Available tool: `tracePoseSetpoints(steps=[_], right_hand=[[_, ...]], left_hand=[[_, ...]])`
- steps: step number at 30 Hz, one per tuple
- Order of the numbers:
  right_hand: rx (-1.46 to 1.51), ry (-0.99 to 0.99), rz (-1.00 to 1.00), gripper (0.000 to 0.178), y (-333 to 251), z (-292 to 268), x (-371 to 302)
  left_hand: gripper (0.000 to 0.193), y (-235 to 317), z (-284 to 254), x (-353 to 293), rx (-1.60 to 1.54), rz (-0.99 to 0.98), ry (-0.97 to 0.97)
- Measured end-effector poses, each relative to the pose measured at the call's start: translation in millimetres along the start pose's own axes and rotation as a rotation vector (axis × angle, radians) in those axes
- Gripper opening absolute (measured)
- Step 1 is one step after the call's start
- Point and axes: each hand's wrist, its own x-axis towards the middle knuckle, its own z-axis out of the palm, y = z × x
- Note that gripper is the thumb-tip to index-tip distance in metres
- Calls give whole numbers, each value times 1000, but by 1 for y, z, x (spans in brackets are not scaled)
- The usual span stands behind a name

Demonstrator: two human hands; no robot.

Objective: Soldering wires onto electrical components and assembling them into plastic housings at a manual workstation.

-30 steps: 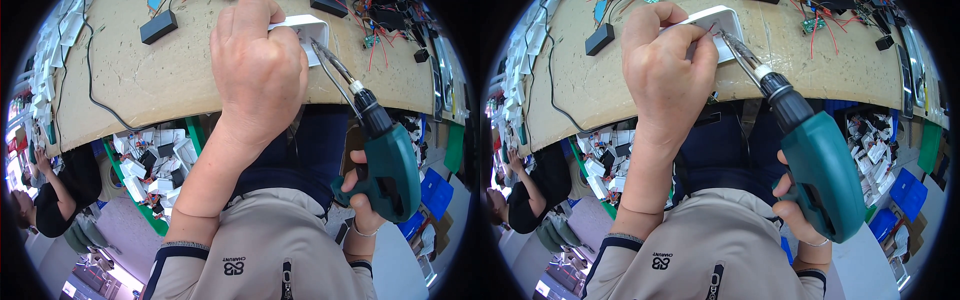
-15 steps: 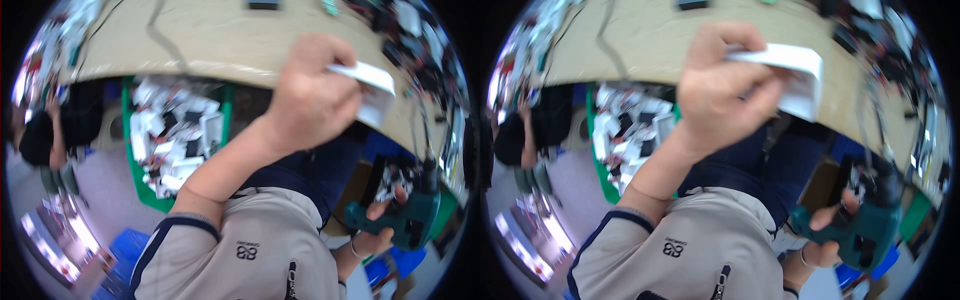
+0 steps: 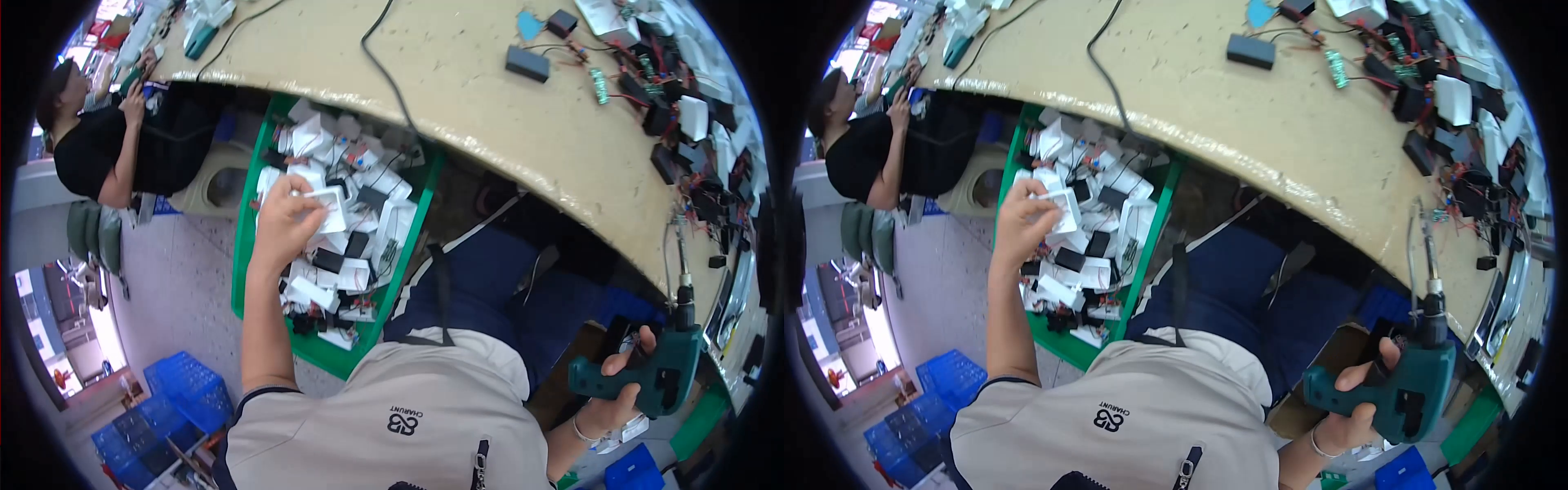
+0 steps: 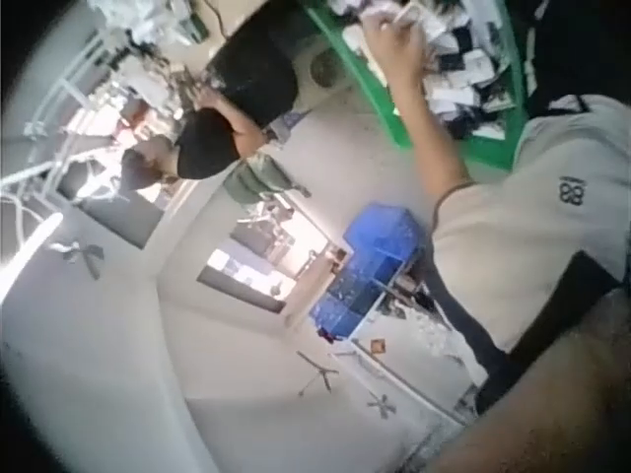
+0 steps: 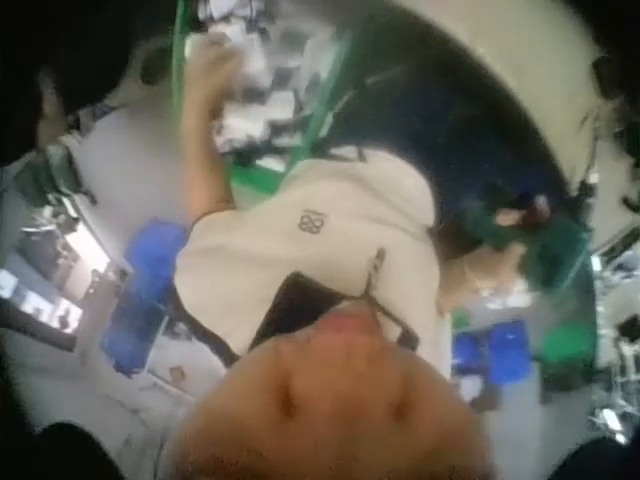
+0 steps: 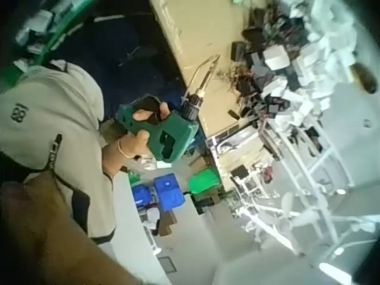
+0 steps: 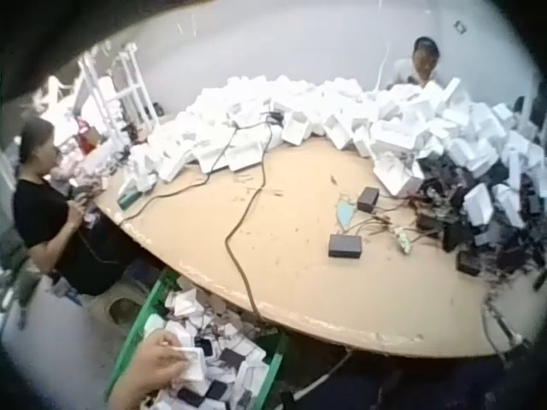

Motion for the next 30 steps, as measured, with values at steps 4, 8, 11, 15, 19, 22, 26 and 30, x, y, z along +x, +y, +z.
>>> tracePoseSetpoints(steps=[4, 8, 11, 15, 19, 22, 26, 30], right_hand=[[33, 8, -56, 67, -1, 1, 2], [56, 50, -47, 67, -2, -3, 4], [40, 70, -53, 68, 2, -9, 8], [57, 126, -43, 67, 3, -8, 16], [45, 151, -30, 67, 3, -13, 19], [51, 180, -13, 68, 4, -13, 19], [44, 223, 28, 68, 4, -14, 22], [10, 257, 49, 68, 5, -19, 25]], left_hand=[[11, -12, -5, 9, 87, -125, -172], [12, -2, -30, 41, 248, -21, -197], [17, 57, -29, 92, 123, 187, -111], [17, 150, 11, 176, -66, 381, -53], [21, 212, 73, 277, -95, 545, -104], [25, 221, 131, 361, -62, 556, 66], [37, 235, 169, 402, 73, 418, -103], [39, 231, 171, 383, 37, 547, -124]])
